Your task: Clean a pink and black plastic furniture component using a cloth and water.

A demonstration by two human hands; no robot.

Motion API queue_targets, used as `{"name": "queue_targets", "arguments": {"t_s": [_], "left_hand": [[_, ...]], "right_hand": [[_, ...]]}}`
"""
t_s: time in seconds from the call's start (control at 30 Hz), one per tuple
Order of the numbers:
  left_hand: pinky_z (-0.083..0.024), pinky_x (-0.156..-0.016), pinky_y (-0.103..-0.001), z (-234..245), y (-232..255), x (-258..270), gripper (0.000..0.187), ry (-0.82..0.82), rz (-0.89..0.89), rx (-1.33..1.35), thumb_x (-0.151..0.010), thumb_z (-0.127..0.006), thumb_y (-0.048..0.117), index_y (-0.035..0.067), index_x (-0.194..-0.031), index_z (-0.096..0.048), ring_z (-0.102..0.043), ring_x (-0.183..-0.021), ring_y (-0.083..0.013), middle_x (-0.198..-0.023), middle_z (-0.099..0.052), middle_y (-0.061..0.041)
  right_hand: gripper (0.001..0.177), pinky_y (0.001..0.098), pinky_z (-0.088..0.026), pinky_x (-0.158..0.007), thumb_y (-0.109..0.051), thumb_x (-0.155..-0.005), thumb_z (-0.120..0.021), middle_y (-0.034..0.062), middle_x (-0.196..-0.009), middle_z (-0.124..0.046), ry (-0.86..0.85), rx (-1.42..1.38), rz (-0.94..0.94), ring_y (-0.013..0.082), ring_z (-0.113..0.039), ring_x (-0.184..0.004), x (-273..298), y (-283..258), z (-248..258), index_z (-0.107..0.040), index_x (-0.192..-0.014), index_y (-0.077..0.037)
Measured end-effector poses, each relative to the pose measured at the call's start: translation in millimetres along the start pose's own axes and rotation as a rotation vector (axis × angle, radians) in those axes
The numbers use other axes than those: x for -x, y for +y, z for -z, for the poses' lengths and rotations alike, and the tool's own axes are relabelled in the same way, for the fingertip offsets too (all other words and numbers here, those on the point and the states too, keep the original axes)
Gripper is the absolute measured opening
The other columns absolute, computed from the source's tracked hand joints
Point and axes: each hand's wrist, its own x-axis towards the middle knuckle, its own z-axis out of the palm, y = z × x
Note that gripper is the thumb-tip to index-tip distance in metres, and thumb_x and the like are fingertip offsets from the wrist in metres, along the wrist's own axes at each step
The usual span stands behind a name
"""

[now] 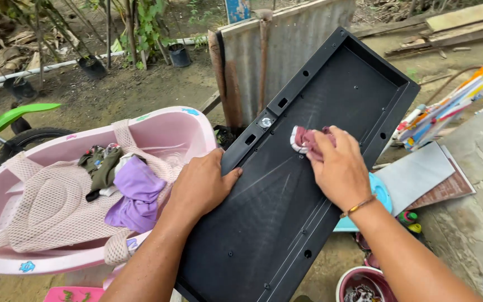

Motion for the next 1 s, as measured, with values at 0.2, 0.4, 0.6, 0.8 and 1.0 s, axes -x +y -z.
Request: {"name": "queue_targets", "arguments": {"t_s": [0.2, 0.4, 0.6, 0.8, 1.0], "left_hand": [[-0.054, -0.085, -0.052, -35, 88, 15, 0.043, -0.128, -0.131, -0.028, -0.088, -0.070, 0.046, 0.006, -0.104, -0.067, -0.071, -0.093, -0.0426, -0.093, -0.073, -0.023], [-0.053, -0.085, -0.053, -100, 135, 18, 0.044, -0.192, -0.430, -0.078, -0.084, -0.074, 0.043, 0.002, -0.098, -0.068, -0.069, -0.096, -0.0426, -0.093, -0.072, -0.025], [-0.052, -0.086, -0.052, -115, 216, 40, 0.044, -0.452, -0.554, -0.181, -0.083, -0.073, 0.046, 0.007, -0.105, -0.067, -0.069, -0.095, -0.0418, -0.089, -0.074, -0.022], [-0.055, -0.084, -0.051, -153, 273, 28, 0.043, -0.491, -0.865, -0.180, -0.082, -0.075, 0.045, 0.006, -0.099, -0.070, -0.071, -0.093, -0.0412, -0.087, -0.074, -0.022], [-0.053, -0.085, -0.052, -160, 323, 47, 0.041, -0.651, -1.069, -0.267, -0.083, -0.074, 0.044, 0.010, -0.106, -0.070, -0.069, -0.094, -0.0407, -0.090, -0.074, -0.020]], "right_hand": [[0.044, 0.0475, -0.050, -0.099, -0.019, -0.085, -0.077, 0.0209, -0.135, -0.058, -0.023, -0.059, -0.260, 0.0408, -0.057, -0.120, 73, 14, 60, -0.067, -0.126, -0.008], [0.052, 0.0456, -0.048, -0.103, -0.014, -0.070, -0.082, 0.0210, -0.132, -0.059, -0.147, -0.153, -0.051, 0.0418, -0.057, -0.125, 161, 26, 117, -0.069, -0.120, -0.010], [0.028, 0.0524, -0.049, -0.091, -0.023, -0.100, -0.069, 0.0198, -0.127, -0.061, 0.033, 0.368, -0.968, 0.0454, -0.057, -0.109, 223, 179, 169, -0.069, -0.124, -0.008], [0.037, 0.0476, -0.049, -0.092, -0.019, -0.079, -0.073, 0.0180, -0.125, -0.061, 0.082, 0.243, -0.490, 0.0382, -0.058, -0.109, 242, 47, 179, -0.072, -0.113, -0.006], [0.025, 0.0464, -0.051, -0.092, -0.018, -0.086, -0.072, 0.0126, -0.120, -0.067, 0.245, 0.647, -1.092, 0.0373, -0.061, -0.104, 345, 122, 241, -0.075, -0.109, -0.009]]}}
